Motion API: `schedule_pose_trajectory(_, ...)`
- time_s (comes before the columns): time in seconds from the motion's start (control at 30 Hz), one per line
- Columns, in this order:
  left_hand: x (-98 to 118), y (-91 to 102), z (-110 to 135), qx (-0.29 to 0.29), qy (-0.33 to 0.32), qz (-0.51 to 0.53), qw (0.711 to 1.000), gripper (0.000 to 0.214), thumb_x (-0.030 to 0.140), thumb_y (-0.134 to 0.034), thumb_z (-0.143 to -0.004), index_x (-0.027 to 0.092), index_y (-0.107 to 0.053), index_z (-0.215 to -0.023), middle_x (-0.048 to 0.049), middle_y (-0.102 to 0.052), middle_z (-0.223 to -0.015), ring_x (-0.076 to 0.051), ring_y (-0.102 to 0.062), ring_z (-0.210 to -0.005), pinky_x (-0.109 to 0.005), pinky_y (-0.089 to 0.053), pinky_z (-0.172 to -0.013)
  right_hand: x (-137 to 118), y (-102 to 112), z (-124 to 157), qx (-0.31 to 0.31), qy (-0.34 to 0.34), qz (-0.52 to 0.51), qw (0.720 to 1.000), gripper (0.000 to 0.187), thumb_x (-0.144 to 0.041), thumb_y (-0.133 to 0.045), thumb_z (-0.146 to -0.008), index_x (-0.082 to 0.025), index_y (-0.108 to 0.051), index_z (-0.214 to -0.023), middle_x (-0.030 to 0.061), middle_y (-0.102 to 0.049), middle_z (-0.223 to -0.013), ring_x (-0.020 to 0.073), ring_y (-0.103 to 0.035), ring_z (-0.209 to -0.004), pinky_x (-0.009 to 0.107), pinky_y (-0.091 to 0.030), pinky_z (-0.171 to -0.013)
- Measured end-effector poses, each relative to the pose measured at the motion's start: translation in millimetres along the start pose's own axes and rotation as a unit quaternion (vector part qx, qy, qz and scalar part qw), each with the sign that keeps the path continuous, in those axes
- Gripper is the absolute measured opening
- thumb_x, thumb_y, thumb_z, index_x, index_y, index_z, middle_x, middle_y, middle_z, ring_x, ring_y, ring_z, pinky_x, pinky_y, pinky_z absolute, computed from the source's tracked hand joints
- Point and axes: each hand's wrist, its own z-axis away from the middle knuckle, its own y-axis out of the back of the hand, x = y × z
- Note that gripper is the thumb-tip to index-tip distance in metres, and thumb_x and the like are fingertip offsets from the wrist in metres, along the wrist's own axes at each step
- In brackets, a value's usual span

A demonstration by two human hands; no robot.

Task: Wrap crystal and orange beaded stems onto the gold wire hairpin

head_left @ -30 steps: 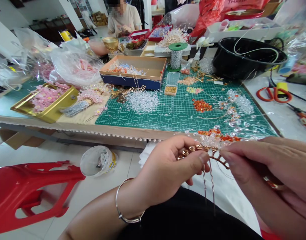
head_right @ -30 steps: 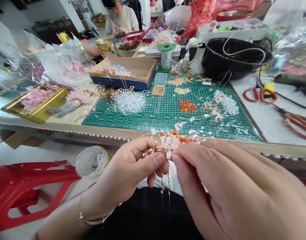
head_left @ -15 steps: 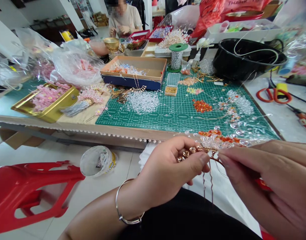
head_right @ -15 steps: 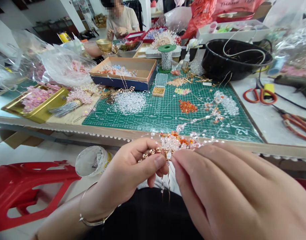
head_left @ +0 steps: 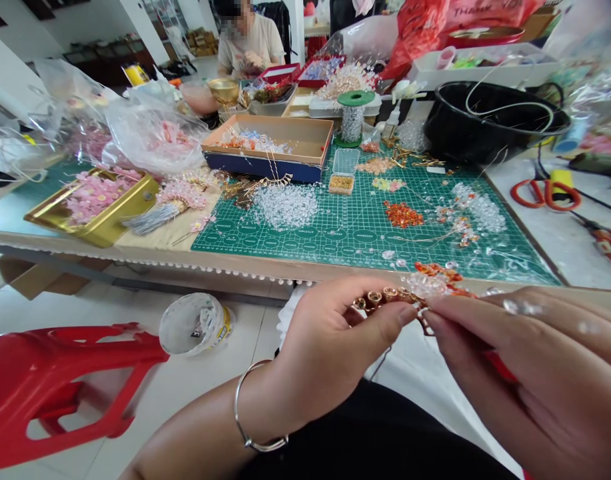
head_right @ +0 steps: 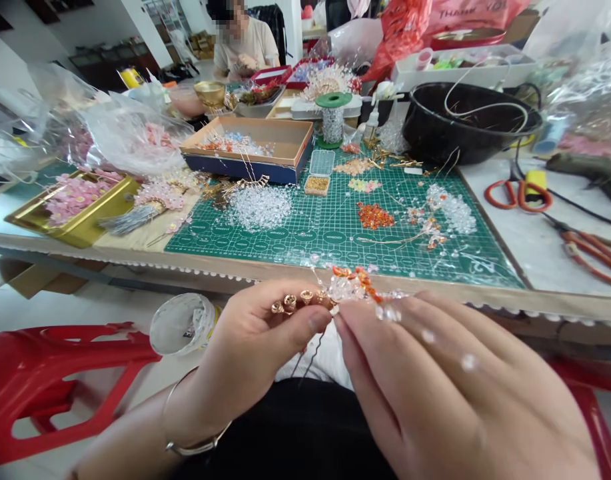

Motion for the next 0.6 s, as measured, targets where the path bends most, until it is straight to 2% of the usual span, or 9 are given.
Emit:
schedule_pose_trajectory(0.13, 1, -1.3, -4, 0.008, -0.100, -0.032, 0.994, 0.013, 0.028, -0.070, -0.094, 0.019, -0.078, -0.090, -0.0038, -0.079, -0.093, -0.016, -0.069, -0.081, -0.025, -0.053, -0.070, -4, 4, 3, -0.027, -0.015, -0.045, 0.998, 0.037, -0.020, -0.059, -0.095, -0.023, -0.065, -0.132, 0.0018, -0.076, -0.104, 0.0187, -0.068, -0.091, 0.035, -0.051, -0.090)
schedule_pose_trajectory(0.2, 1, -2.8, -5, 0.015, -0.144, -0.046, 0.988, 0.011, 0.025, -0.070, -0.094, 0.019, -0.078, -0.089, -0.0034, -0.080, -0.093, -0.015, -0.070, -0.081, -0.025, -0.054, -0.072, -4, 3, 4, -0.021, -0.009, -0.055, 0.998, 0.044, -0.016, -0.059, -0.093, -0.022, -0.062, -0.137, 0.0028, -0.076, -0.105, 0.0196, -0.067, -0.093, 0.036, -0.050, -0.093)
schedule_pose_trajectory(0.3, -1, -4.9, -4, 0.027, -0.181, -0.080, 0.980, 0.010, 0.024, -0.070, -0.095, 0.019, -0.077, -0.090, -0.0026, -0.079, -0.091, -0.014, -0.069, -0.081, -0.023, -0.054, -0.073, -6, -3, 6, 0.002, -0.049, -0.049, 0.998, 0.036, -0.014, -0.062, -0.092, -0.024, -0.063, -0.126, 0.0015, -0.074, -0.097, 0.0184, -0.069, -0.090, 0.033, -0.054, -0.094)
schedule_pose_trajectory(0.43, -5, -5.8, -2, 0.046, -0.249, -0.155, 0.955, 0.005, 0.017, -0.069, -0.094, 0.018, -0.074, -0.093, -0.0024, -0.076, -0.086, -0.013, -0.067, -0.079, -0.023, -0.053, -0.075, -13, -12, 9, 0.002, -0.139, -0.050, 0.989, 0.006, -0.023, -0.061, -0.095, -0.029, -0.063, -0.098, 0.0011, -0.072, -0.086, 0.0211, -0.073, -0.084, 0.036, -0.060, -0.091)
schedule_pose_trajectory(0.6, -8, -3.1, -2, 0.035, -0.352, -0.214, 0.910, 0.003, 0.013, -0.069, -0.093, 0.015, -0.070, -0.093, -0.0042, -0.074, -0.087, -0.015, -0.067, -0.086, -0.023, -0.053, -0.081, -20, -11, 7, 0.008, -0.175, -0.073, 0.982, 0.011, -0.031, -0.060, -0.092, -0.032, -0.062, -0.103, -0.0010, -0.075, -0.084, 0.0253, -0.075, -0.076, 0.044, -0.063, -0.079)
